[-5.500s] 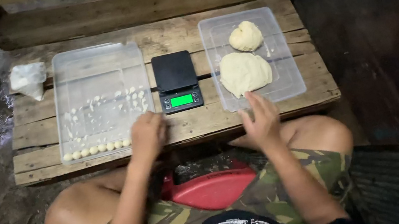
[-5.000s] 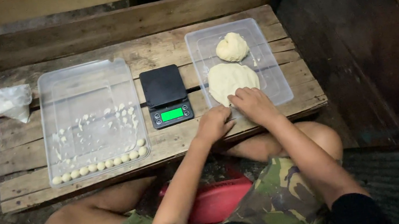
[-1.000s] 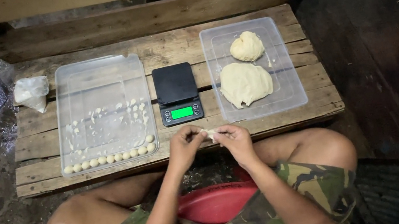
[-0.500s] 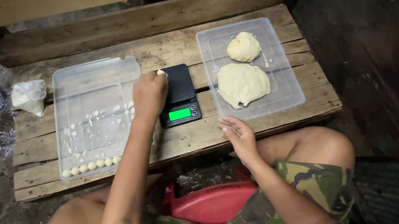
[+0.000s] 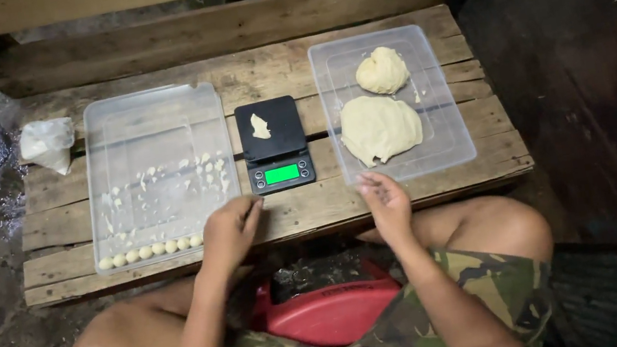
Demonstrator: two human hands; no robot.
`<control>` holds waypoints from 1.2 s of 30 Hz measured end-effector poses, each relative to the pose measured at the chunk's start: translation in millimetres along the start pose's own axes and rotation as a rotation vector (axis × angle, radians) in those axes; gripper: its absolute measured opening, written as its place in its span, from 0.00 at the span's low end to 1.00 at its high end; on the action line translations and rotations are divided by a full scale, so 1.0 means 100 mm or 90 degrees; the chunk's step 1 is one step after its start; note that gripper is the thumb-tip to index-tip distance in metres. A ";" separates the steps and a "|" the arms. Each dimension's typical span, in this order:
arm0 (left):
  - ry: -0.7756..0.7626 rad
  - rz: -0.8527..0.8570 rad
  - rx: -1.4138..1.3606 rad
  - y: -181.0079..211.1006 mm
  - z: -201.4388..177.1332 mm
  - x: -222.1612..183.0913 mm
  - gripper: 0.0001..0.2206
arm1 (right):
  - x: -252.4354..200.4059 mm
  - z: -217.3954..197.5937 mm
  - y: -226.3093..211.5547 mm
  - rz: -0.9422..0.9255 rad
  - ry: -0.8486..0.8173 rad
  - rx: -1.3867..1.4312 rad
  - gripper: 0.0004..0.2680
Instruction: Weighing small portions of dough on a digital scale and rolling them into small uniform balls.
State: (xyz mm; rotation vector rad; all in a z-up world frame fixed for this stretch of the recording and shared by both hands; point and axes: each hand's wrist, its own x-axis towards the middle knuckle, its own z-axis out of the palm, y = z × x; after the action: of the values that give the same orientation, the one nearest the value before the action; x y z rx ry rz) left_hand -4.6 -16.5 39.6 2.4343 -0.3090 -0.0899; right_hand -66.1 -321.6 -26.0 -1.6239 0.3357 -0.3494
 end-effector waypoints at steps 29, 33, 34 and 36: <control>0.325 0.013 -0.192 -0.26 -0.04 -0.15 0.02 | 0.56 -0.50 -0.25 -0.421 0.007 -0.653 0.06; 0.341 0.150 -0.076 -0.24 -0.06 0.15 0.18 | 0.59 -0.51 -0.02 -0.378 0.052 -0.581 0.08; 0.342 0.146 -0.075 -0.27 -0.03 0.24 0.18 | 0.58 -0.51 0.05 -0.378 0.048 -0.581 0.08; 0.294 0.143 -0.016 -0.31 0.01 0.48 0.17 | 0.63 -0.52 0.18 -0.394 0.086 -0.631 0.09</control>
State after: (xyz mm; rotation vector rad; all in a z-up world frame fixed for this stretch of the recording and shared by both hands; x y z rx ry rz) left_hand 47.8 -6.0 19.9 2.2943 -0.3627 0.5537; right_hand -30.8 -396.4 -38.3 -2.6859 0.0813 -0.8520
